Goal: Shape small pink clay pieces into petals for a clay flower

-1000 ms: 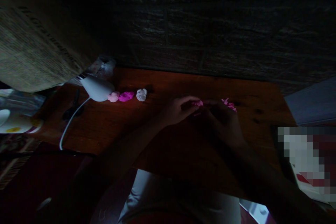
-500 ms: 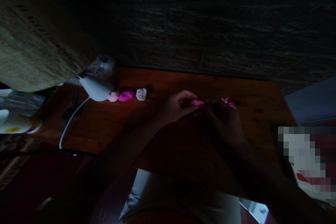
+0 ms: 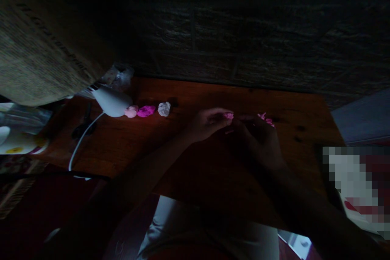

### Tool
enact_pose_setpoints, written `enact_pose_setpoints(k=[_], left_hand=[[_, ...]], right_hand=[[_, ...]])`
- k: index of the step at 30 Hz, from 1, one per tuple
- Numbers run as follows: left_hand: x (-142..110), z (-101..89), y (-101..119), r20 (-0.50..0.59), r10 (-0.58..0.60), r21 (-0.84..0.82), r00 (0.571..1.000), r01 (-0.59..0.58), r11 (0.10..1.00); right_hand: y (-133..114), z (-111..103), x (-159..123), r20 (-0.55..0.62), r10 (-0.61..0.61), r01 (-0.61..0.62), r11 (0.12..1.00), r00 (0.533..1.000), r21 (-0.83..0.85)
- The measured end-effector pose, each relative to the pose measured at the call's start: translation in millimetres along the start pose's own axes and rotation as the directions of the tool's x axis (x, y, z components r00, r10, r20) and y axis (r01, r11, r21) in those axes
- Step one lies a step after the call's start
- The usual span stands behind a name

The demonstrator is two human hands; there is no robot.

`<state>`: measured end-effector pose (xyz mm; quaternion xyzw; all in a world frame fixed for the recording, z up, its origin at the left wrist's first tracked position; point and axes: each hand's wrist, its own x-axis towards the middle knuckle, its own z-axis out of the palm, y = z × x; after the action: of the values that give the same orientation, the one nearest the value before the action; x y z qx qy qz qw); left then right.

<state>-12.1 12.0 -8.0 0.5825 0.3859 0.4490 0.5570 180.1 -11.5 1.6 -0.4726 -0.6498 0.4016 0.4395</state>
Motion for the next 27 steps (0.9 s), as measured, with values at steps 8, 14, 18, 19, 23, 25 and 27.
enact_pose_setpoints(k=[8,14,18,19,23,25,27], left_hand=[[0.3,0.3,-5.7,0.014,0.008,0.05,1.0,-0.009,0.999],[1.5,1.5,-2.0,-0.033,0.011,0.027,0.999,-0.01,1.0],[1.1,0.7,0.2,-0.029,0.024,0.031,0.999,-0.023,0.999],[0.9,0.5,0.7,-0.03,0.023,0.028,0.999,-0.022,0.999],[0.1,0.0,1.8,-0.025,0.008,0.013,1.0,-0.007,1.0],[-0.6,0.1,1.6,-0.017,0.015,0.022,1.0,-0.014,1.0],[-1.7,0.5,1.5,-0.01,0.029,0.05,1.0,-0.028,0.998]], right_hand=[[-7.2,-1.8,2.1,0.008,-0.035,0.035,0.999,0.999,-0.027],[-6.5,-2.5,2.1,0.042,0.039,-0.039,0.999,0.998,0.011],[-1.2,-1.7,-0.2,0.065,0.028,-0.026,0.999,0.997,-0.029],[-0.2,-1.5,-0.7,0.066,0.018,-0.016,0.999,0.998,-0.028],[1.0,-2.0,-1.7,0.08,-0.019,0.024,0.998,0.997,-0.059],[0.7,-2.4,-1.5,0.082,-0.039,0.048,0.993,0.996,-0.104],[0.4,-3.1,-1.3,0.08,-0.065,0.077,0.985,0.995,-0.155]])
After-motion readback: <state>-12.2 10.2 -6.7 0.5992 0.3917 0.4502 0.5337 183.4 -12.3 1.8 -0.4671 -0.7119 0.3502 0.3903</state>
